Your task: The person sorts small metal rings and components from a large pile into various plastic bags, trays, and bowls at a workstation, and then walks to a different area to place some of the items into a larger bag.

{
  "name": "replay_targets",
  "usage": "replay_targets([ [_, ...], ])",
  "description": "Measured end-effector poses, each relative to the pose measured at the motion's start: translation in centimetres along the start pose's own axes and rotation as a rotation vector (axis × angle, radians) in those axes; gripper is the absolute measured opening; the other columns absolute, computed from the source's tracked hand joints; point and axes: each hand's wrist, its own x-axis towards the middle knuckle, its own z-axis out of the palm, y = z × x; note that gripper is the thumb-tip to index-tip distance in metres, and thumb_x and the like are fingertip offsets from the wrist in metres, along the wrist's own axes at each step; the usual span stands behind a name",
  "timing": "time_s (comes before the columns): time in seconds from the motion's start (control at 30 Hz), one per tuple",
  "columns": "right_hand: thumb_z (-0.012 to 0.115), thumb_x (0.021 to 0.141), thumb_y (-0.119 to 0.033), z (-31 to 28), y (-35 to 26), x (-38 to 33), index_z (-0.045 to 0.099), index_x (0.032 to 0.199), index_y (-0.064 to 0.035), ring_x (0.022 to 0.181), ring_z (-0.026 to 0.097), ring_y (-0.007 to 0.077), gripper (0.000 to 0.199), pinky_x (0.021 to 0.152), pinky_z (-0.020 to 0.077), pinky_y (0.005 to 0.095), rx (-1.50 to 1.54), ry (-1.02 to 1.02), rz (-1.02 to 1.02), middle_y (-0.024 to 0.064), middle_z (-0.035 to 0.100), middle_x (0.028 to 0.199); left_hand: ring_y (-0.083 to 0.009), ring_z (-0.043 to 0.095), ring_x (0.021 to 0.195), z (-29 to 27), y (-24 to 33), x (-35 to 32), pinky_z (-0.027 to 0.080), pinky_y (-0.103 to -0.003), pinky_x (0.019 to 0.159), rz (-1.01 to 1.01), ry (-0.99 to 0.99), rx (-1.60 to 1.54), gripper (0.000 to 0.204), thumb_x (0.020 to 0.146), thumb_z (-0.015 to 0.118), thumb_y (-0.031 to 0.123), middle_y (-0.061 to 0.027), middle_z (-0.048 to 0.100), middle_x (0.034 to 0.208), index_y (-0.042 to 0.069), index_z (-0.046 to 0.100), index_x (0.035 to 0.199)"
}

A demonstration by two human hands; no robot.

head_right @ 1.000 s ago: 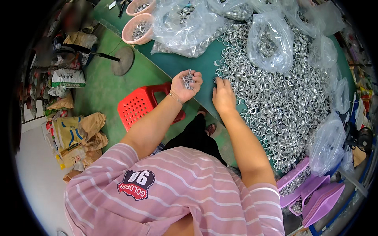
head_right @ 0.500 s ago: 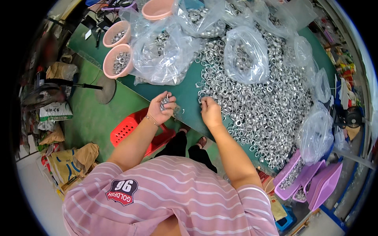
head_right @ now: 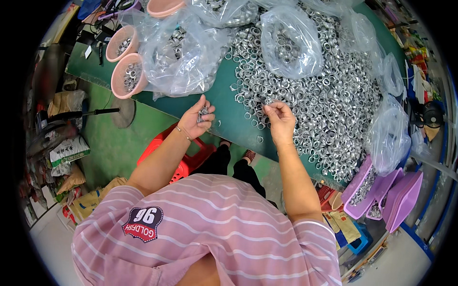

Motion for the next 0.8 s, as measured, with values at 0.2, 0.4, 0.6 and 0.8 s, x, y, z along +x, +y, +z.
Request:
replay_targets([
  [0.2, 0.060, 0.076, 0.003, 0.1, -0.5, -0.7, 0.055, 0.082, 0.0008, 0.070, 0.055, 0.0092, 0.009, 0.066, 0.0459, 0.0201, -0.128, -0.028, -0.103, 0.0057, 0.058, 0.087, -0.0058, 0.037, 0.048, 0.1, -0.2, 0.9, 0.028, -0.016, 0.038, -0.009, 0.244, 0.639, 0.011, 0.082, 0.058, 0.020, 0.0012, 0.047, 0.066, 0.009, 0.054, 0.080],
  [0.4, 0.063, 0.069, -0.004, 1.1, 0.5, -2.9, 0.056, 0.078, -0.0040, 0.072, 0.056, 0.0251, 0.011, 0.063, 0.0467, 0.0321, -0.916, -0.225, -0.463, 0.0086, 0.056, 0.082, -0.0199, 0.058, 0.064, -0.1, -1.8, 0.9, 0.046, -0.029, 0.062, 0.343, 0.422, 1.643, 0.013, 0.074, 0.062, 0.013, -0.0098, 0.061, 0.076, 0.004, 0.064, 0.083],
  [0.6, 0.059, 0.071, -0.006, 1.6, 0.8, -3.3, 0.056, 0.079, -0.0041, 0.077, 0.054, 0.0288, 0.009, 0.066, 0.0459, 0.0362, -1.042, -0.144, -0.345, 0.0098, 0.053, 0.081, -0.0278, 0.057, 0.067, -0.6, -3.1, 0.8, 0.045, -0.033, 0.062, 0.600, 0.272, 1.942, 0.011, 0.075, 0.060, 0.011, -0.0128, 0.060, 0.078, 0.006, 0.062, 0.085],
  [0.8, 0.054, 0.072, -0.001, -5.2, -2.9, 2.6, 0.057, 0.081, -0.0012, 0.079, 0.053, 0.0319, 0.009, 0.071, 0.0440, 0.0375, -1.170, 0.258, -0.561, 0.0143, 0.055, 0.085, -0.0169, 0.051, 0.056, -1.8, -2.8, 1.7, 0.042, -0.030, 0.050, 0.517, 0.368, 1.490, 0.011, 0.079, 0.057, 0.014, -0.0058, 0.053, 0.063, 0.003, 0.060, 0.082],
])
